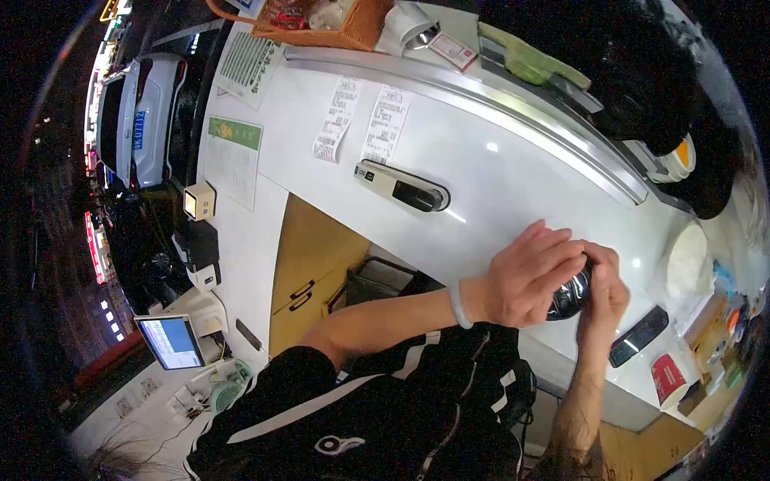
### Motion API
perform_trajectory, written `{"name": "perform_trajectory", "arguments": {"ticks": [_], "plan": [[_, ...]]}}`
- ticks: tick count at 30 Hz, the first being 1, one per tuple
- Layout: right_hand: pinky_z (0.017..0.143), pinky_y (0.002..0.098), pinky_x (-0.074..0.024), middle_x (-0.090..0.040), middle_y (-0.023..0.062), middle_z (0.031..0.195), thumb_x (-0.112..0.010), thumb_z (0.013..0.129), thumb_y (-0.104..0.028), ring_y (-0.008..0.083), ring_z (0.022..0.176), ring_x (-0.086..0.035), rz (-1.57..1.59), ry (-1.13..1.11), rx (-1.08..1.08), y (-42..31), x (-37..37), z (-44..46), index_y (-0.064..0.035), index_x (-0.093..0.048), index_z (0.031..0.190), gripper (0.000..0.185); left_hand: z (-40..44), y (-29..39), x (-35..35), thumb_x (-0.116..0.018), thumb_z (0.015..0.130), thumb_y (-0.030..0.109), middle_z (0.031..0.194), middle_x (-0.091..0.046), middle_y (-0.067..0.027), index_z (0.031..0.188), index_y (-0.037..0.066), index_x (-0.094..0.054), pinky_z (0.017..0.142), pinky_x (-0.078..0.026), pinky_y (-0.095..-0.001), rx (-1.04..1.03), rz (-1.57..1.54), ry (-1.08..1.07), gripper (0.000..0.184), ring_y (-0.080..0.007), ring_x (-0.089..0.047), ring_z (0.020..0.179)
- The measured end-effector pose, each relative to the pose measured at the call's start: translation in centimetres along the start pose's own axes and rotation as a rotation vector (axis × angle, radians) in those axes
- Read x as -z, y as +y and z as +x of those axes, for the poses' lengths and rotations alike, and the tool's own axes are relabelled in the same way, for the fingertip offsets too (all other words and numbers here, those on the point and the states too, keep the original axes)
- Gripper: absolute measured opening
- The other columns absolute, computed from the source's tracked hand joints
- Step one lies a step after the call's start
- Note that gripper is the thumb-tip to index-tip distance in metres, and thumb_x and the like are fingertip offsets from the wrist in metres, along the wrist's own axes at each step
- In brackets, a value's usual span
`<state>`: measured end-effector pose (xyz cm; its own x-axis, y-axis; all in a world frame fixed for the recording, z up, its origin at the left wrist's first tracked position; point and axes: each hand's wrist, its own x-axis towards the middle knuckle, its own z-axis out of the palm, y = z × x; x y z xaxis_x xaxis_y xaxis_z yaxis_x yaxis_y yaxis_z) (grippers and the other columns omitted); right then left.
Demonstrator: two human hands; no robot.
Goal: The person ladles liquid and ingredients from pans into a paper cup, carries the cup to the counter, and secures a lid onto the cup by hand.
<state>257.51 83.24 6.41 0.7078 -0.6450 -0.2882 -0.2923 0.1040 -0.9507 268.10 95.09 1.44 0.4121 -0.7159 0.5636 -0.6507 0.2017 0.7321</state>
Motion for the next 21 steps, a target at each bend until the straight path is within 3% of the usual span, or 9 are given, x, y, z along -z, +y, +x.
{"name": "perform_trajectory", "arguments": {"ticks": [4,9,10,13,14,17,18,19,21], "plan": [[0.092,0.0296,-0.0362,-0.054,0.0094,0.104,-0.049,0.094,-0.019,0.0175,0.099,-0.05,0.118,-0.056,-0.1,-0.2,0.7,0.6,0.0077,-0.061,0.099,0.03,-0.1,0.0,-0.1,-0.048,0.081,0.012,0.129,-0.046,-0.0191,0.129,-0.002,-0.045,0.098,-0.034,-0.0549,0.007,-0.006,0.004,0.051,-0.037,-0.047,0.117],[0.09,0.0308,-0.0361,-0.053,0.0122,0.102,-0.044,0.094,-0.023,0.0205,0.098,-0.049,-0.013,-0.004,-0.031,0.2,-0.2,0.7,0.0063,-0.059,0.092,0.033,0.0,0.0,-0.7,-0.05,0.079,0.016,0.128,-0.045,-0.0195,0.129,-0.003,-0.044,0.094,-0.039,-0.0517,0.031,-0.034,0.055,0.053,-0.0363,-0.048,0.113],[0.09,0.0312,-0.0358,-0.052,0.0129,0.102,-0.04,0.094,-0.027,0.0207,0.097,-0.049,-0.069,0.027,-0.019,0.5,-0.5,0.6,0.0046,-0.058,0.09,0.036,0.1,-0.1,-0.6,-0.053,0.077,0.023,0.132,-0.04,-0.0203,0.131,-0.002,-0.042,0.098,-0.034,-0.0564,0.018,-0.022,0.024,0.061,-0.0361,-0.045,0.116],[0.089,0.0321,-0.0361,-0.052,0.013,0.102,-0.039,0.095,-0.028,0.0209,0.097,-0.049,-0.14,0.063,0.015,0.9,-0.8,0.6,0.0033,-0.057,0.087,0.036,0.2,0.0,-0.2,-0.052,0.076,0.019,0.13,-0.044,-0.02,0.129,-0.003,-0.044,0.094,-0.039,-0.0509,0.045,-0.076,0.01,0.058,-0.0353,-0.049,0.11],[0.093,0.0339,-0.0366,-0.05,0.0119,0.107,-0.034,0.097,-0.036,0.0215,0.102,-0.049,-0.187,0.008,0.032,1.6,-0.2,0.5,0.0029,-0.055,0.103,0.045,0.1,0.0,-0.4,-0.052,0.075,0.019,0.13,-0.045,-0.0201,0.129,-0.003,-0.044,0.094,-0.04,-0.0507,0.048,-0.053,0.01,0.058,-0.0352,-0.049,0.109],[0.089,0.0338,-0.0404,-0.05,0.0135,0.109,-0.036,0.097,-0.032,0.0234,0.101,-0.05,-0.157,0.167,-0.056,1.4,-0.7,0.4,0.0038,-0.053,0.108,0.041,0.1,0.0,-0.5,-0.053,0.077,0.02,0.128,-0.047,-0.0196,0.127,-0.003,-0.046,0.092,-0.041,-0.0503,0.043,-0.036,0.049,0.056,-0.0351,-0.051,0.108],[0.095,0.0379,-0.0419,-0.049,0.0153,0.117,-0.035,0.098,-0.031,0.0263,0.109,-0.05,-0.01,0.24,0.065,1.9,-1.8,0.5,0.0056,-0.047,0.123,0.045,0.1,0.1,-0.6,-0.053,0.077,0.02,0.128,-0.047,-0.0196,0.127,-0.003,-0.046,0.092,-0.041,-0.0503,0.043,-0.039,0.05,0.056,-0.0351,-0.051,0.108],[0.095,0.0379,-0.0419,-0.049,0.0153,0.117,-0.035,0.098,-0.031,0.0263,0.109,-0.05,-0.013,0.239,0.066,1.7,-2.3,0.2,0.0056,-0.047,0.123,0.045,0.1,0.1,-0.6,-0.053,0.078,0.021,0.127,-0.047,-0.0192,0.126,-0.002,-0.047,0.092,-0.042,-0.0504,0.053,-0.045,0.056,0.054,-0.0347,-0.051,0.108],[0.101,0.0382,-0.0363,-0.047,0.018,0.127,-0.036,0.099,-0.027,0.0283,0.118,-0.047,-0.367,0.396,0.158,1.1,-2.8,-0.8,0.0048,-0.043,0.13,0.046,0.0,0.2,-0.6,-0.054,0.079,0.023,0.126,-0.048,-0.0188,0.125,-0.002,-0.048,0.092,-0.042,-0.0505,0.064,-0.05,0.062,0.053,-0.0343,-0.052,0.108]]}}
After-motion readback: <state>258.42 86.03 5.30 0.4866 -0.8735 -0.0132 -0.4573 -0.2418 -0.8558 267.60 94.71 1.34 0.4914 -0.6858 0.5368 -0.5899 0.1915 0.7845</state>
